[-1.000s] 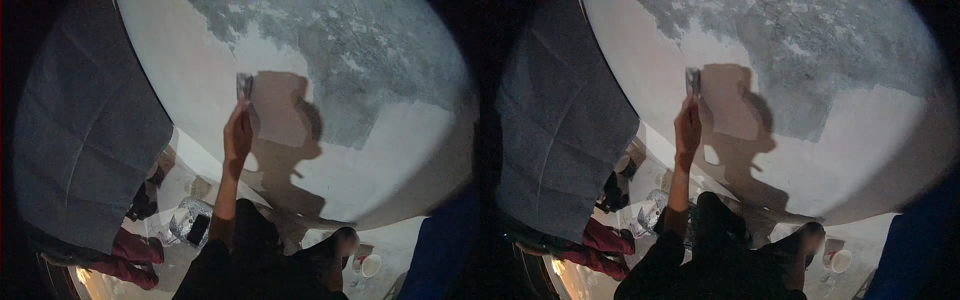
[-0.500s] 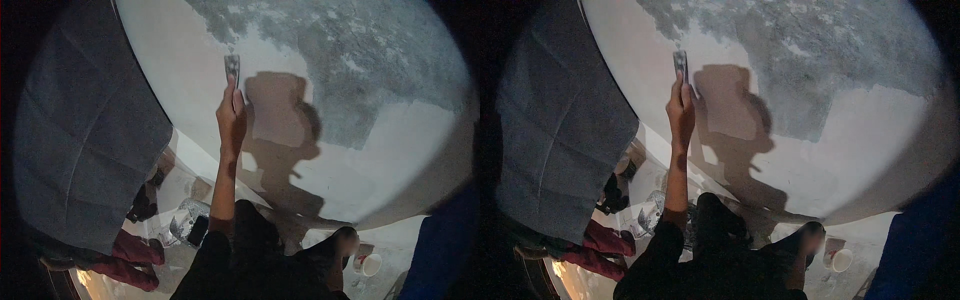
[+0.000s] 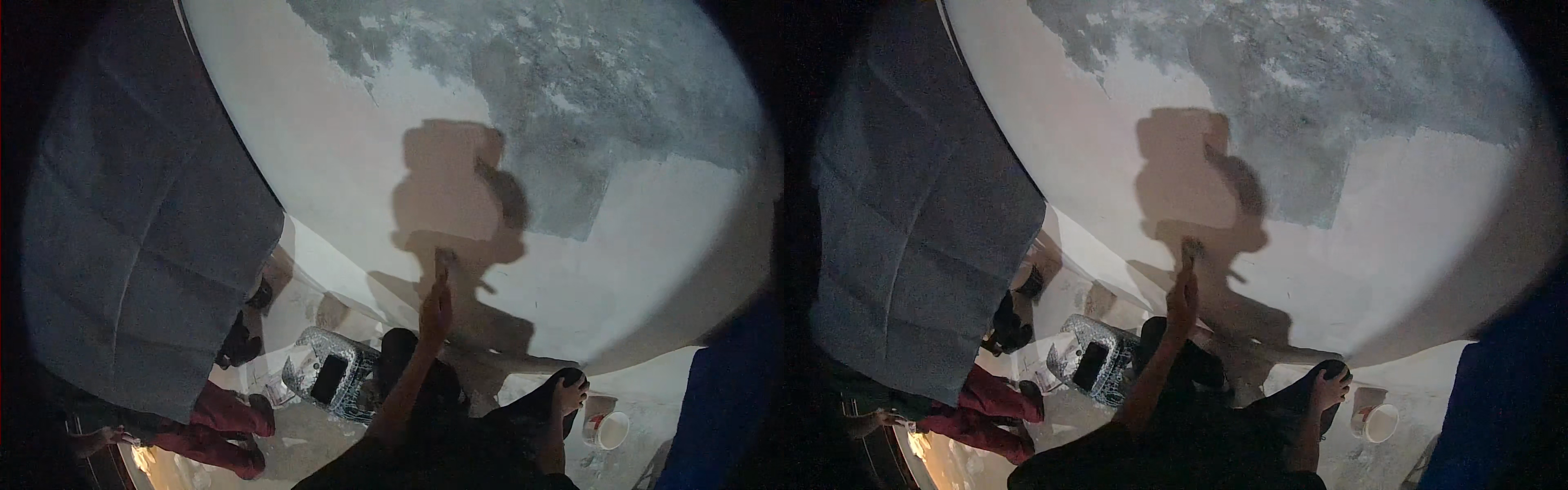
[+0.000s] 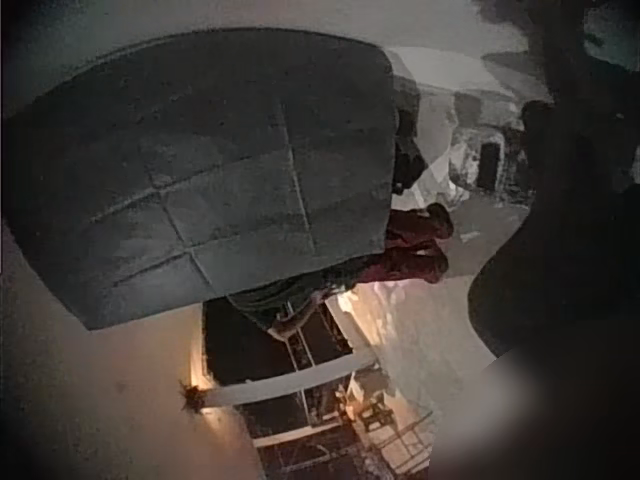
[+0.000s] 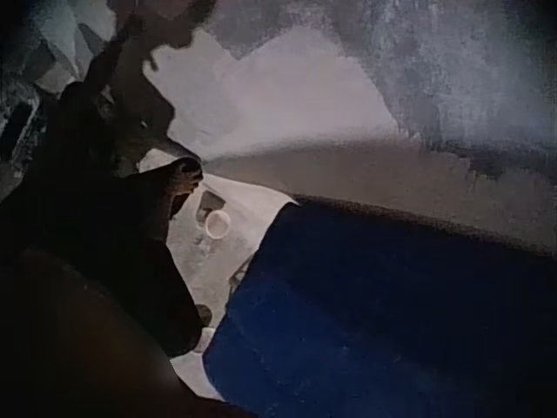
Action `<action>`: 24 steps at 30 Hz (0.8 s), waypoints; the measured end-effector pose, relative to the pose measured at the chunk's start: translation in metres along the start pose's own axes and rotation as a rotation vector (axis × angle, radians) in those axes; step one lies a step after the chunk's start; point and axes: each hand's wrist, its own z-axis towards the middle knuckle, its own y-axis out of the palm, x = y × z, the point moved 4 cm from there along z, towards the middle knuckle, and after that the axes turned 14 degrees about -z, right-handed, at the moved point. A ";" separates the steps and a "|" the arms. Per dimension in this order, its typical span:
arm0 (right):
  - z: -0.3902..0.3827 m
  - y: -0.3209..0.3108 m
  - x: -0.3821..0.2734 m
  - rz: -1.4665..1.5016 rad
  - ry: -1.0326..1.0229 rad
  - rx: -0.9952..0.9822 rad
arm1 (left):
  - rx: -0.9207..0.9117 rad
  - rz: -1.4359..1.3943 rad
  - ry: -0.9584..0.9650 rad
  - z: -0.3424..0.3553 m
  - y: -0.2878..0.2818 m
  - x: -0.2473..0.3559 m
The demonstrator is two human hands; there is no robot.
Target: The person scrapes and smooths plaster on a curved wall using a putty knife.
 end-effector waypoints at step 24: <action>-0.005 -0.004 -0.010 0.055 -0.027 -0.035 | 0.054 0.044 0.416 0.068 -0.002 0.044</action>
